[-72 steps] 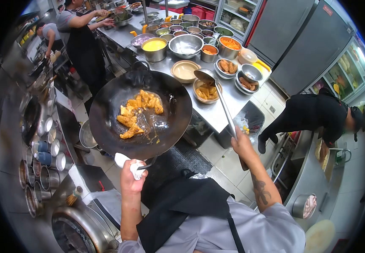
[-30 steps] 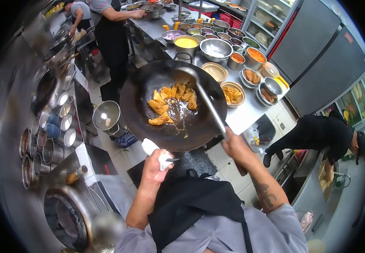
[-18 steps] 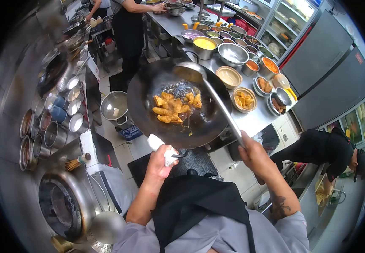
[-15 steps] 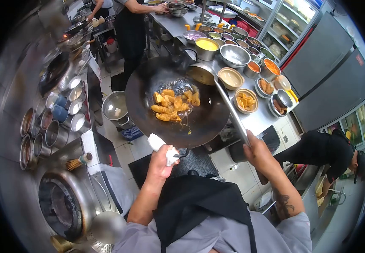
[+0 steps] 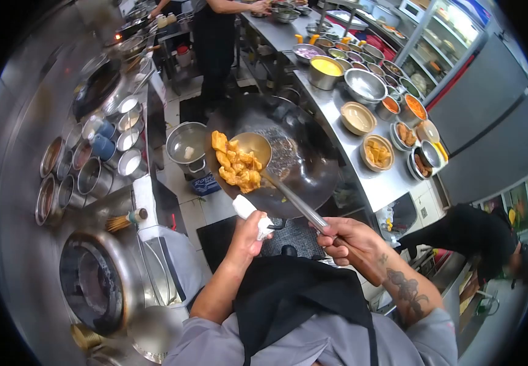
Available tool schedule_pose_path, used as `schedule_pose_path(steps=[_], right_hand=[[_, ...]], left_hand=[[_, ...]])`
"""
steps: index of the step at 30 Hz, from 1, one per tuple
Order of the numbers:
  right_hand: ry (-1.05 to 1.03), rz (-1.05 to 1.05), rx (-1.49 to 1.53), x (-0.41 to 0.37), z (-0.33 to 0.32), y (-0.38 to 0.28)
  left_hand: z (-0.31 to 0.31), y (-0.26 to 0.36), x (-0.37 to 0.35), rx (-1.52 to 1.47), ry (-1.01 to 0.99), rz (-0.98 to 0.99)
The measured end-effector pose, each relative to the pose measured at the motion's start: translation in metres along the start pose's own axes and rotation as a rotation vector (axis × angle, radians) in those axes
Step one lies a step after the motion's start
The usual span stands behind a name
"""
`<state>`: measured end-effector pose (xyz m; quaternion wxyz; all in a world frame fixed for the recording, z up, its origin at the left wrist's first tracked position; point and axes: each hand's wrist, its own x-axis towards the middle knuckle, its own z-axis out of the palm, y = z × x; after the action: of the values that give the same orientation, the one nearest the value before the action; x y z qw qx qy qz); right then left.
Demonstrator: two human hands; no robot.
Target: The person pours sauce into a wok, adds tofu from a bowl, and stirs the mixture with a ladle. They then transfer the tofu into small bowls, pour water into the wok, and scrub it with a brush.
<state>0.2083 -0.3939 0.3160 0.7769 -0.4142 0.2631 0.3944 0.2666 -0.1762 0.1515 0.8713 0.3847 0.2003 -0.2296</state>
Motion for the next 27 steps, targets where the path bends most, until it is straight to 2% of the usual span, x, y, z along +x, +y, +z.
schedule_pose_path(steps=[4, 5, 7, 11, 12, 15, 19, 27], right_hand=[[-0.059, 0.030, 0.013, 0.016, -0.003, 0.021], [-0.197, 0.068, 0.153, 0.036, -0.039, 0.019], [-0.155, 0.058, 0.159, 0.035, -0.021, 0.029], [-0.428, 0.100, 0.540, 0.041, -0.037, 0.029], [-0.426, 0.090, 0.626, 0.038, -0.038, 0.028], [-0.325, 0.010, 0.583, 0.029, -0.029, 0.024], [-0.137, -0.172, 0.335, 0.001, -0.031, -0.001], [-0.169, -0.401, 0.453, -0.054, -0.102, -0.054]], left_hand=[[-0.017, 0.001, -0.004, -0.050, 0.059, -0.093], [-0.020, 0.000, -0.003, -0.051, 0.048, -0.104], [-0.026, -0.001, -0.003, -0.059, 0.039, -0.111], [-0.028, 0.007, -0.005, -0.113, 0.033, -0.125], [-0.027, 0.010, -0.005, -0.129, 0.026, -0.128], [-0.022, 0.017, -0.008, -0.156, 0.011, -0.142], [-0.014, 0.023, -0.004, -0.174, -0.038, -0.155], [0.030, 0.016, 0.015, -0.181, -0.091, -0.130]])
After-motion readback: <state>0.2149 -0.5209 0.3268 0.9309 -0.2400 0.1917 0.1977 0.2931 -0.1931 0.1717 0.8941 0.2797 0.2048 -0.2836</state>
